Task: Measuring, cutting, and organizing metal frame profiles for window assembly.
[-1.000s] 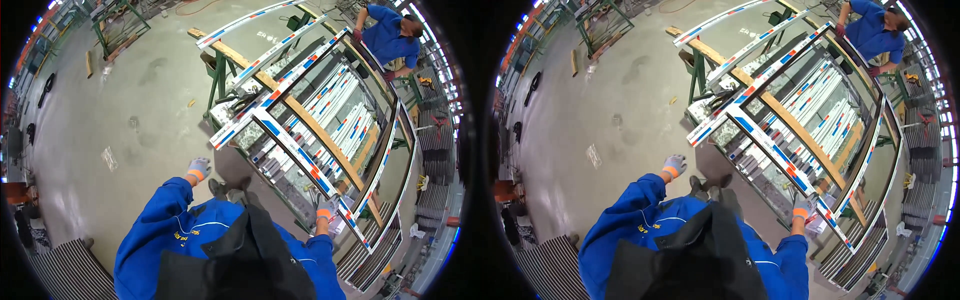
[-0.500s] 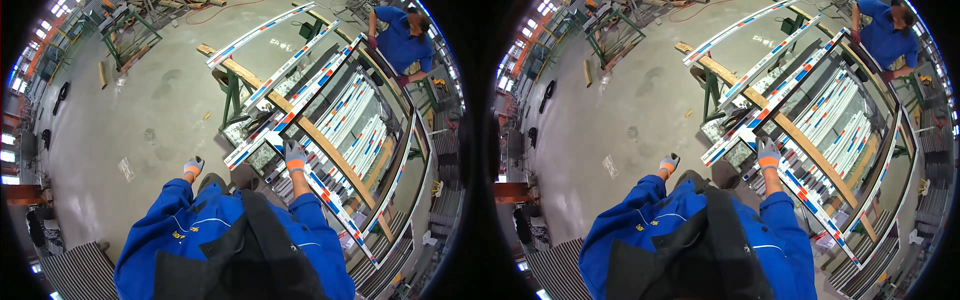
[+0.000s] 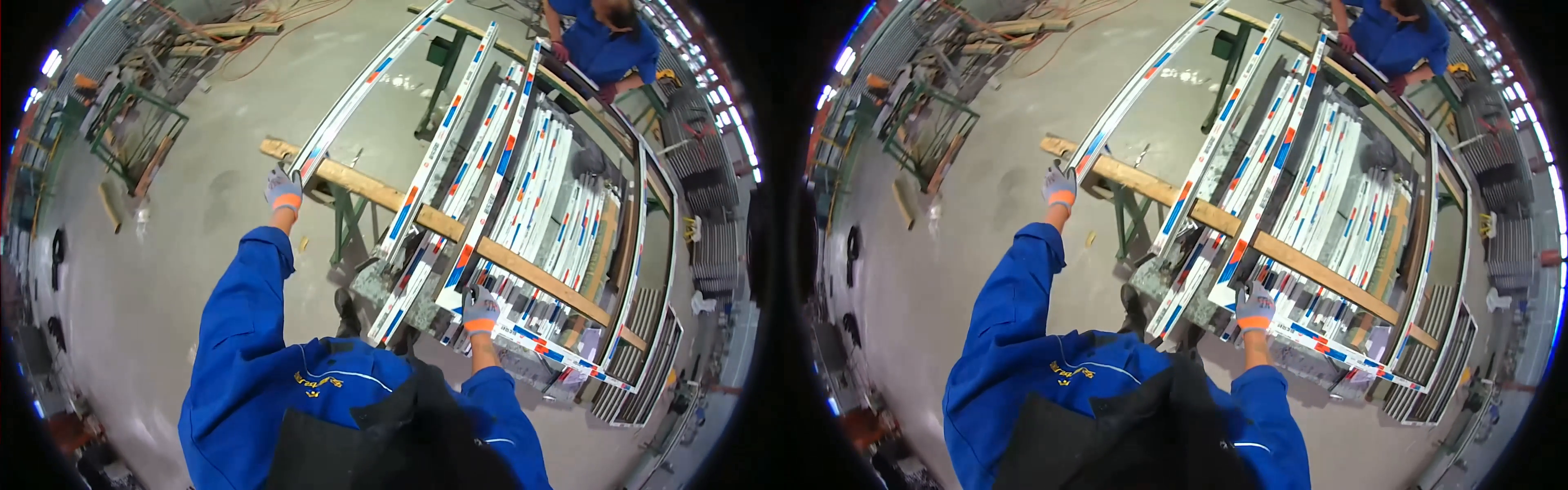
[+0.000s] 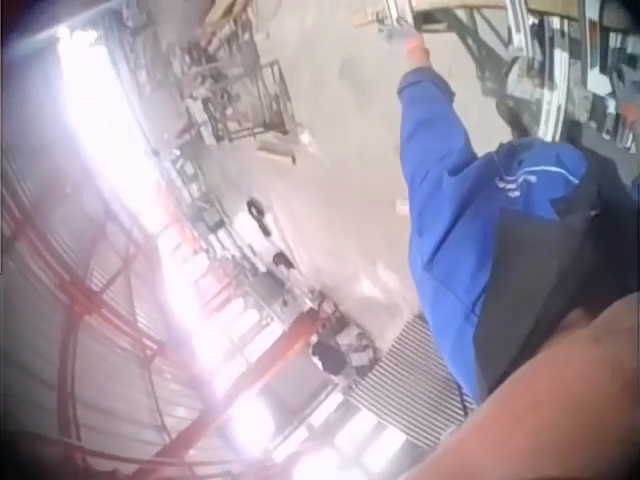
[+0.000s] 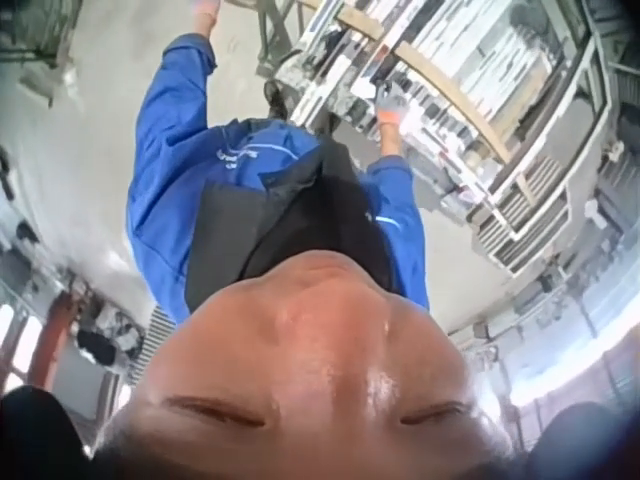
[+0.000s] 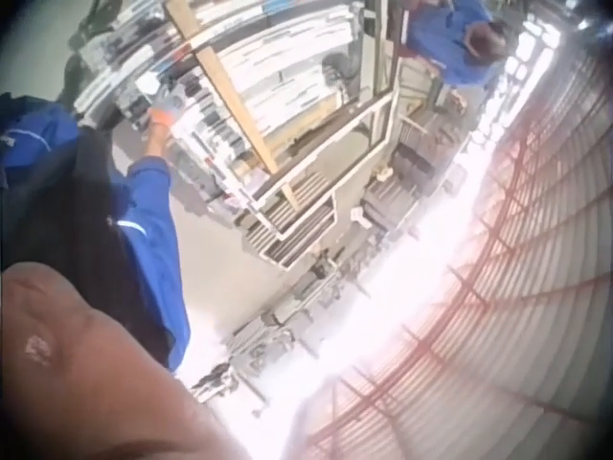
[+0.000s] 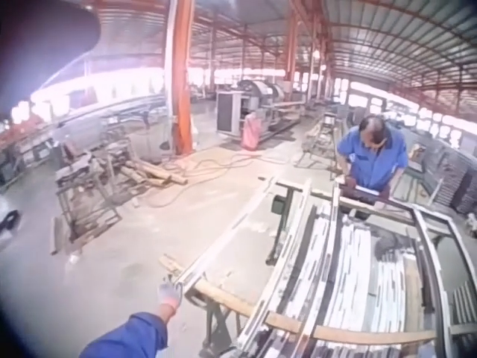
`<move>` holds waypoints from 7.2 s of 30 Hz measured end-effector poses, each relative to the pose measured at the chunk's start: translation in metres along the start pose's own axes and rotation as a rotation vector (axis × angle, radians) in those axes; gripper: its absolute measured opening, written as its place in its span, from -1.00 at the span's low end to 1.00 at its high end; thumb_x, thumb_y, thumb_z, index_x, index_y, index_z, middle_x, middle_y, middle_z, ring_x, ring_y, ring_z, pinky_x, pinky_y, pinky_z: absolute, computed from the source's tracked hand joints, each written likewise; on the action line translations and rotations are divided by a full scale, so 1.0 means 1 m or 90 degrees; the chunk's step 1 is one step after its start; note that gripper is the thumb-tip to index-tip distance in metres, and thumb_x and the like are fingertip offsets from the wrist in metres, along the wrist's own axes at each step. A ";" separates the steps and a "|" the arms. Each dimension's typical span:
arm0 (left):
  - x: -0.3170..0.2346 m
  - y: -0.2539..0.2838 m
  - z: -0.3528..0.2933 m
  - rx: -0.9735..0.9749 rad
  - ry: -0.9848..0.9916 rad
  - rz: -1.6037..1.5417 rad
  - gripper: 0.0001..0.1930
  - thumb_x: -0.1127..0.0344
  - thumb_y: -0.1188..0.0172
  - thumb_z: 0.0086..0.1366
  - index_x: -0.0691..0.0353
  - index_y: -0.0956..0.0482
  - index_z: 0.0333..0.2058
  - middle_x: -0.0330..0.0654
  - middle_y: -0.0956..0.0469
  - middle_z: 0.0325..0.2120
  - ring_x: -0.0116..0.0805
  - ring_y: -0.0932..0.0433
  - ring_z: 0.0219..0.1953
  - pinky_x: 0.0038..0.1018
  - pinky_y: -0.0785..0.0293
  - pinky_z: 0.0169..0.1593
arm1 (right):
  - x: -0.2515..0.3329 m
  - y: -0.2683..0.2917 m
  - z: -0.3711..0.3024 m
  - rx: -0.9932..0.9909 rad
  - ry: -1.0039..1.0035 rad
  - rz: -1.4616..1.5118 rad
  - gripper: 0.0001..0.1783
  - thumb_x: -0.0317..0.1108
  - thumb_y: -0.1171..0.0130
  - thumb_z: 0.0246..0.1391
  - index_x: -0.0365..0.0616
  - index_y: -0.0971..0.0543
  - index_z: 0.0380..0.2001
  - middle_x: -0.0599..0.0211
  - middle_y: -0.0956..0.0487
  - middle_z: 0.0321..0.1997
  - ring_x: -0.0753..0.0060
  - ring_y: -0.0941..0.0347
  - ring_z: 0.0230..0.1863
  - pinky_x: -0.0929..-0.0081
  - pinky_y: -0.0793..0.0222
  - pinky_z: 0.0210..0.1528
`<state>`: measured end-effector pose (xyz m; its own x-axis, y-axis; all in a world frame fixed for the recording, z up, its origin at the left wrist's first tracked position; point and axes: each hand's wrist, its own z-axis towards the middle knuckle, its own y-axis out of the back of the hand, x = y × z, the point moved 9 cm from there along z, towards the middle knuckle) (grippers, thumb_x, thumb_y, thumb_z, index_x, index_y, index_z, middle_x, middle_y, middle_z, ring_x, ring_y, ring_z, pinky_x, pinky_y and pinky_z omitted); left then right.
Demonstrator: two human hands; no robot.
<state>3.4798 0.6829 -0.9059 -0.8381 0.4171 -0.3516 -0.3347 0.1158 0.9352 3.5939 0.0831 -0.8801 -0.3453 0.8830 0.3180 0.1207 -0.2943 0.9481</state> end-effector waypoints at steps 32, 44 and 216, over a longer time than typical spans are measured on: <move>0.013 -0.016 0.043 0.114 -0.153 -0.065 -0.52 -0.09 -0.17 0.18 0.29 -0.51 -0.24 0.15 -0.59 -0.30 0.17 -0.56 -0.21 -0.05 -0.46 -0.11 | -0.004 0.003 0.000 0.038 -0.145 -0.092 -0.67 -0.04 -0.11 0.05 -0.08 -0.58 -0.35 0.11 -0.61 -0.32 0.02 -0.53 -0.24 0.20 -0.43 -0.16; 0.072 0.046 -0.124 0.086 -0.199 0.033 -0.55 -0.15 -0.25 0.11 0.16 -0.56 -0.31 0.07 -0.57 -0.53 0.14 -0.55 -0.43 -0.07 -0.44 -0.33 | 0.002 0.015 -0.002 0.032 -0.119 0.053 -0.52 -0.07 -0.20 -0.02 -0.14 -0.52 -0.09 0.04 -0.56 -0.10 0.00 -0.48 -0.07 0.21 -0.38 -0.02; -0.393 -0.120 -0.309 0.194 -0.325 0.012 -0.35 0.18 -0.05 0.25 0.40 -0.16 0.24 0.15 -0.46 -0.01 -0.02 -0.47 0.04 -0.25 -0.42 0.08 | -0.082 0.013 0.001 0.096 -0.159 0.166 -0.14 0.21 -0.19 -0.09 -0.13 -0.34 0.18 -0.02 -0.56 -0.03 -0.01 -0.51 -0.05 0.22 -0.42 0.00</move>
<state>3.7166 0.2264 -0.8932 -0.5046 0.7935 -0.3402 -0.1196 0.3261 0.9378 3.6251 0.0073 -0.8941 -0.0499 0.8530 0.5195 0.3166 -0.4798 0.8182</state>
